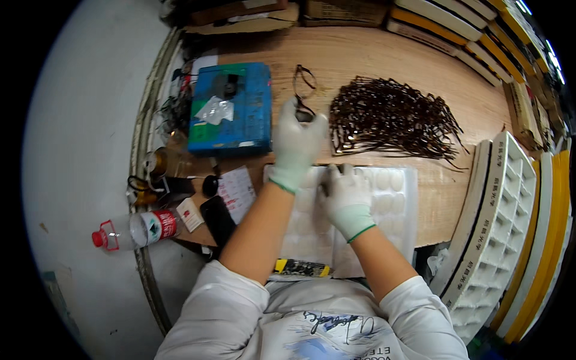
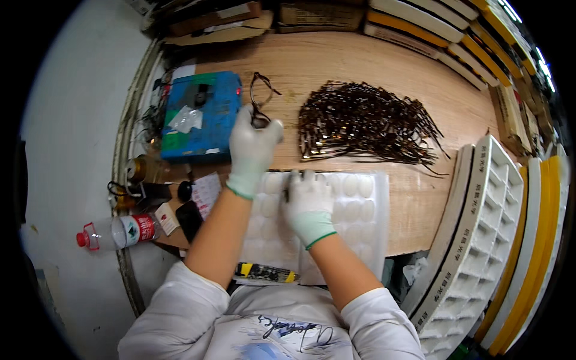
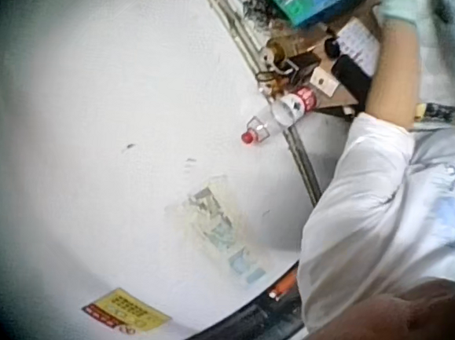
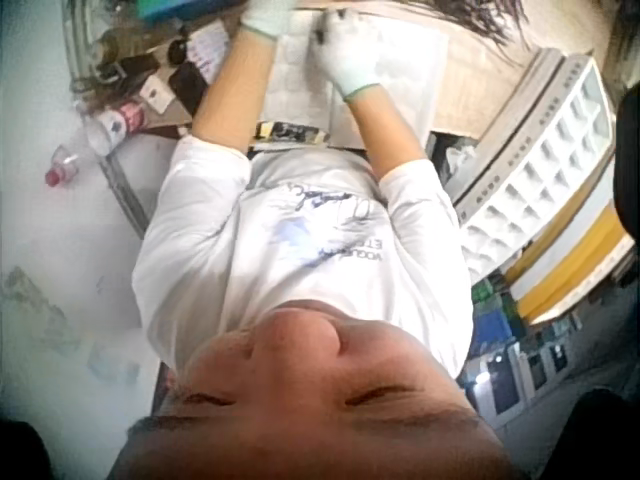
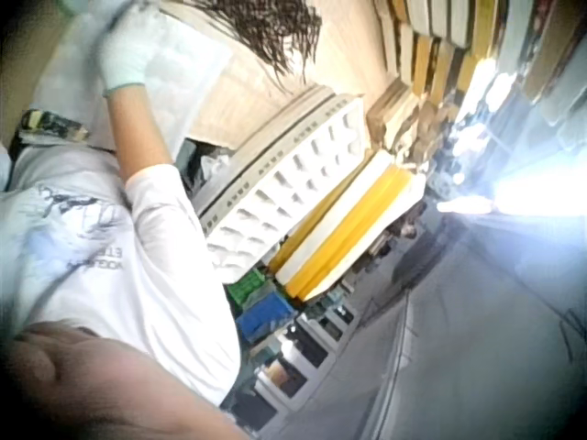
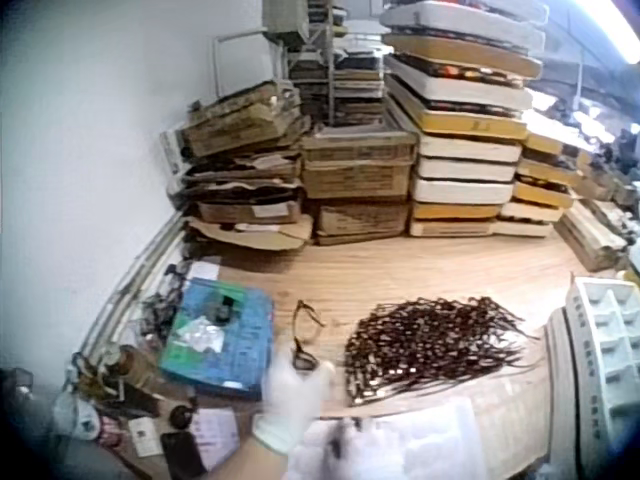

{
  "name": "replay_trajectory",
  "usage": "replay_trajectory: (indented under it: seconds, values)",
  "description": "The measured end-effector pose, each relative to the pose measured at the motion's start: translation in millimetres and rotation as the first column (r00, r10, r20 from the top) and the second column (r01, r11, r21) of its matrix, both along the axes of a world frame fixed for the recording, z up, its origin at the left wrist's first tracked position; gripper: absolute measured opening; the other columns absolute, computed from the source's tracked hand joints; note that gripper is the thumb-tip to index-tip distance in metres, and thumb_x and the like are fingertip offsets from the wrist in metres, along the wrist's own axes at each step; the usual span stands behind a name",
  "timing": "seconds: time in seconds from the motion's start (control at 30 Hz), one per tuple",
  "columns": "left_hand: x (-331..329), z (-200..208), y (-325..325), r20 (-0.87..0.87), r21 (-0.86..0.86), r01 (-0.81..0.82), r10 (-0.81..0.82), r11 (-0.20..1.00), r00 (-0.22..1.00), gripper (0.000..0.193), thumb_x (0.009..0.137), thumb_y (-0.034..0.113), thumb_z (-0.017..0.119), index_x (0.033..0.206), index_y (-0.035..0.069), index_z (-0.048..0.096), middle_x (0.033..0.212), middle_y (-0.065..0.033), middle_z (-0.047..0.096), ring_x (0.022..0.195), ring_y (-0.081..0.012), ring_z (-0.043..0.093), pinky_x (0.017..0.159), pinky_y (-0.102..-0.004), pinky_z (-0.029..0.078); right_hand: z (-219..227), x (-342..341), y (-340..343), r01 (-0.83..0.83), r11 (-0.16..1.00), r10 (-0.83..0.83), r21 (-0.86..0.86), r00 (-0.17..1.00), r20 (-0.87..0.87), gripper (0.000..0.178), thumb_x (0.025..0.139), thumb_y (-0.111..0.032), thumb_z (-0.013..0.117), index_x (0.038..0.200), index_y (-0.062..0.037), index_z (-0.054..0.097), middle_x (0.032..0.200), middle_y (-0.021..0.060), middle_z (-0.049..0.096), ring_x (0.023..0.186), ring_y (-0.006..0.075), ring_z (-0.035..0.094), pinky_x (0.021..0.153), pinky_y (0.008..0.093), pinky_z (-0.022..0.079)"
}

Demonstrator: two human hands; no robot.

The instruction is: The person assembles eyeglasses by attaching temples to frames using a small tool. They repeatedly pick up frames and temples, align and secure the parts, then place the completed glasses into a compartmentalized tray.

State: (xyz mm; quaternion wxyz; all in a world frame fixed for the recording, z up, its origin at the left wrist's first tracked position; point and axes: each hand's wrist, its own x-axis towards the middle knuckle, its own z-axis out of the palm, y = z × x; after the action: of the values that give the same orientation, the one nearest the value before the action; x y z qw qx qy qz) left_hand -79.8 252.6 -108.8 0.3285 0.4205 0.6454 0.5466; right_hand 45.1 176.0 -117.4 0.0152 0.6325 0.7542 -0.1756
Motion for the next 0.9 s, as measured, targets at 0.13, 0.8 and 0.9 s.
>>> replay_trajectory:
  seconds: [0.13, 0.8, 0.9]
  values:
    - [11.9, 29.9, -96.5, -0.031, 0.201, 0.143, -0.139, 0.969, 0.99, 0.025, 0.103, 0.014, 0.058, 0.118, -0.005, 0.054, 0.099, -0.0093, 0.064, 0.076, -0.009, 0.061, 0.068, -0.0241, 0.051, -9.2, 3.8, -14.6, -0.073, 0.949, 0.093, 0.306, 0.994, -0.053, 0.038, 0.078, -0.027, 0.071, 0.112, -0.0113, 0.067, 0.11, 0.0105, 0.064, 0.097, 0.0317, 0.064, 0.082, 0.0473, 0.051]
    - [7.2, 93.3, -270.4, -0.181, 0.039, 0.663, -0.647, 0.748, 0.741, 0.025, 0.101, 0.007, 0.054, 0.124, -0.004, 0.056, 0.088, -0.0193, 0.069, 0.076, -0.0334, 0.071, 0.068, -0.0379, 0.056, 107.9, 69.4, -184.6, 0.156, 0.956, 0.182, 0.249, 0.355, -0.917, 0.023, 0.088, 0.013, 0.063, 0.108, 0.0032, 0.061, 0.096, 0.0157, 0.066, 0.08, 0.0174, 0.068, 0.068, 0.0272, 0.054]
    - [2.4, 95.6, -274.5, -0.113, 0.164, 0.685, -0.676, 0.71, 0.728, 0.026, 0.099, 0.012, 0.056, 0.121, -0.002, 0.053, 0.078, -0.0197, 0.065, 0.069, -0.0399, 0.067, 0.062, -0.0436, 0.053, 113.7, 72.5, -188.7, 0.14, 0.987, 0.056, 0.077, 0.144, -0.988, 0.023, 0.091, 0.006, 0.066, 0.112, 0.0032, 0.058, 0.104, 0.0131, 0.061, 0.086, 0.0151, 0.066, 0.075, 0.0268, 0.055]
